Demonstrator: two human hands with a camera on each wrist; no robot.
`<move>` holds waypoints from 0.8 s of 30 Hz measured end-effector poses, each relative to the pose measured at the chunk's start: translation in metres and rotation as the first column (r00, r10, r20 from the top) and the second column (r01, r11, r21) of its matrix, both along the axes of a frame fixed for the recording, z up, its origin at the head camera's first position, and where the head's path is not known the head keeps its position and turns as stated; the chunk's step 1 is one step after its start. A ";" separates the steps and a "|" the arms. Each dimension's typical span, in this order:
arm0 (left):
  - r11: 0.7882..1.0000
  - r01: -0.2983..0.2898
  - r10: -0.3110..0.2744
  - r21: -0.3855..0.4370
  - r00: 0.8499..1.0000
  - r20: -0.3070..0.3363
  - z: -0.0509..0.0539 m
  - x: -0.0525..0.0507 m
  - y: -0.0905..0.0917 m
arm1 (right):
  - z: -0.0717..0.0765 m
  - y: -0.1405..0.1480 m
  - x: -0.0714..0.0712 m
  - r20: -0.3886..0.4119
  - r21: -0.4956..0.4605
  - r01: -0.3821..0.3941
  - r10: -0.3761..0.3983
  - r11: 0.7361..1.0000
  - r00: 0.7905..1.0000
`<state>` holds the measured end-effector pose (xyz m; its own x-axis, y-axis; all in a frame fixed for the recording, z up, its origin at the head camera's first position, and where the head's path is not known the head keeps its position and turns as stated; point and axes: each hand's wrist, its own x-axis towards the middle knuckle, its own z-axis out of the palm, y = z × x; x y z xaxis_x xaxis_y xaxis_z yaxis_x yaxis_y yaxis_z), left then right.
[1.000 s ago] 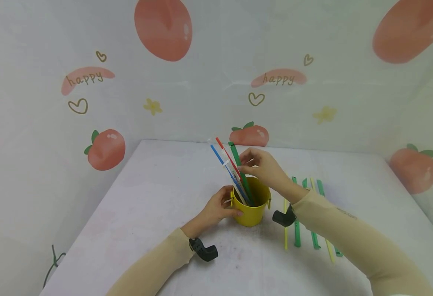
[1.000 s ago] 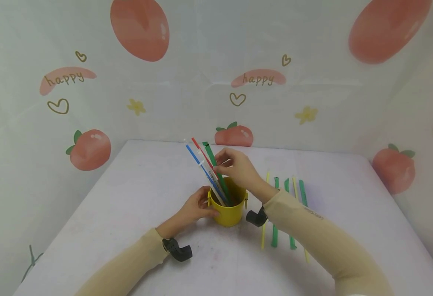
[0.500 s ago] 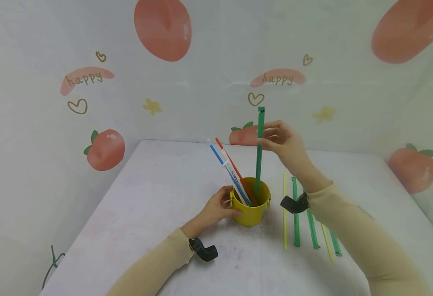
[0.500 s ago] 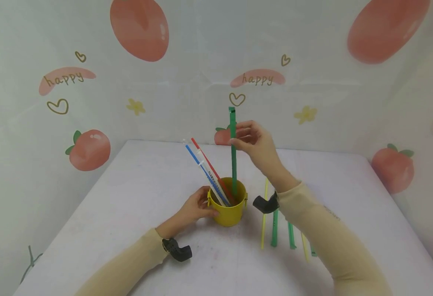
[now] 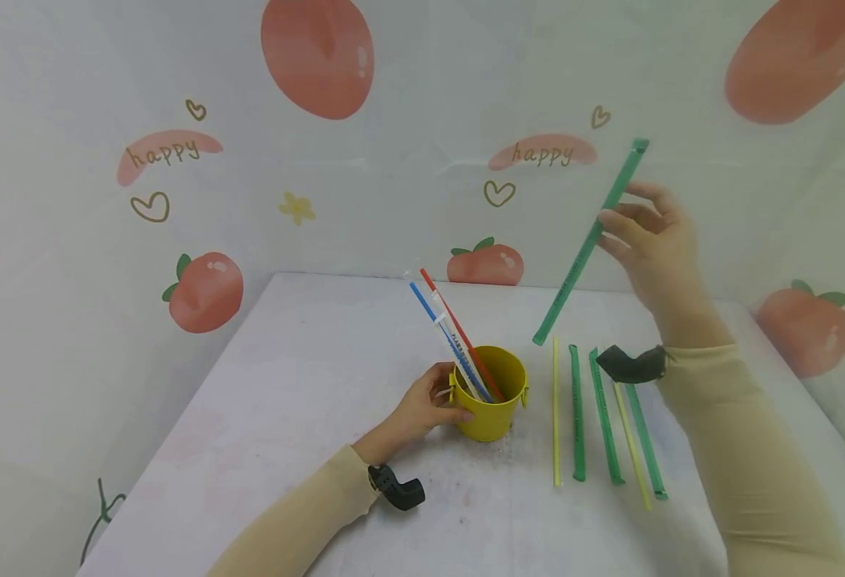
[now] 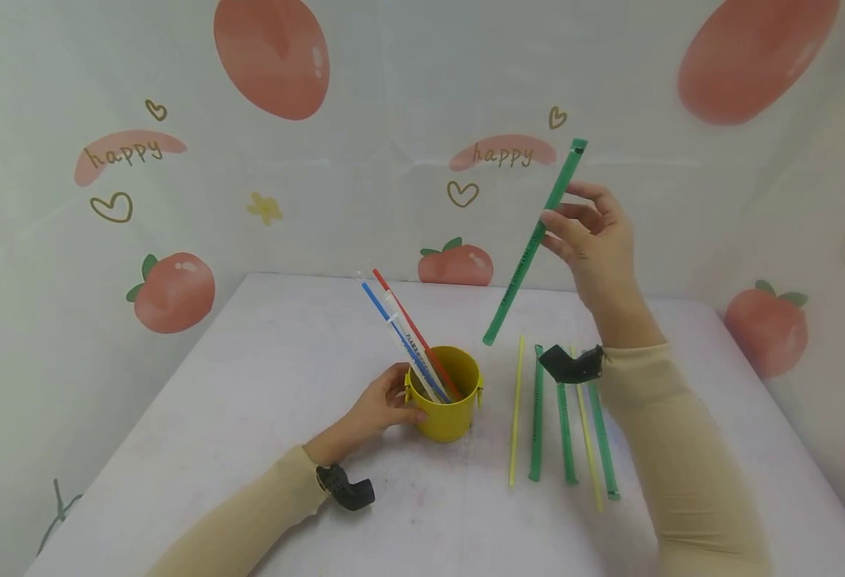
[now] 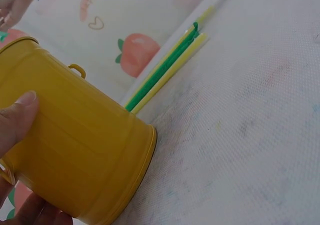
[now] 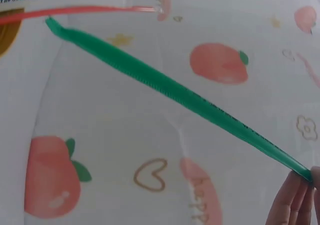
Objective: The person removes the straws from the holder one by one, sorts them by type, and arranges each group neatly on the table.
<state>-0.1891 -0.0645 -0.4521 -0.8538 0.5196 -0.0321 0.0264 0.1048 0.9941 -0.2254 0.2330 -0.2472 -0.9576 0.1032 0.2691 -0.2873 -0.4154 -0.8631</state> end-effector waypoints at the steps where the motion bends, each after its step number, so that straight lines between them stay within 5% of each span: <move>1: 1.000 0.000 0.000 0.000 1.000 -0.001 0.000 0.000 0.000 | 0.001 0.005 0.000 0.019 -0.012 0.000 0.001 1.000 1.000; 6: 1.000 0.007 -0.007 0.004 1.000 -0.007 -0.001 0.000 0.000 | -0.006 0.027 -0.001 0.050 -0.018 -0.021 0.022 1.000 0.999; 14: 1.000 0.001 -0.001 0.003 1.000 -0.010 0.000 0.000 0.000 | -0.035 0.057 -0.007 0.124 0.157 0.000 -0.020 0.988 0.992; 20: 1.000 0.007 -0.007 0.009 1.000 -0.017 -0.001 0.000 0.000 | -0.058 0.082 -0.010 0.199 0.252 -0.044 -0.008 0.967 0.980; 24: 1.000 0.010 -0.009 0.010 1.000 -0.023 0.000 0.000 0.000 | -0.075 0.097 -0.013 0.262 0.354 -0.123 0.028 0.927 0.965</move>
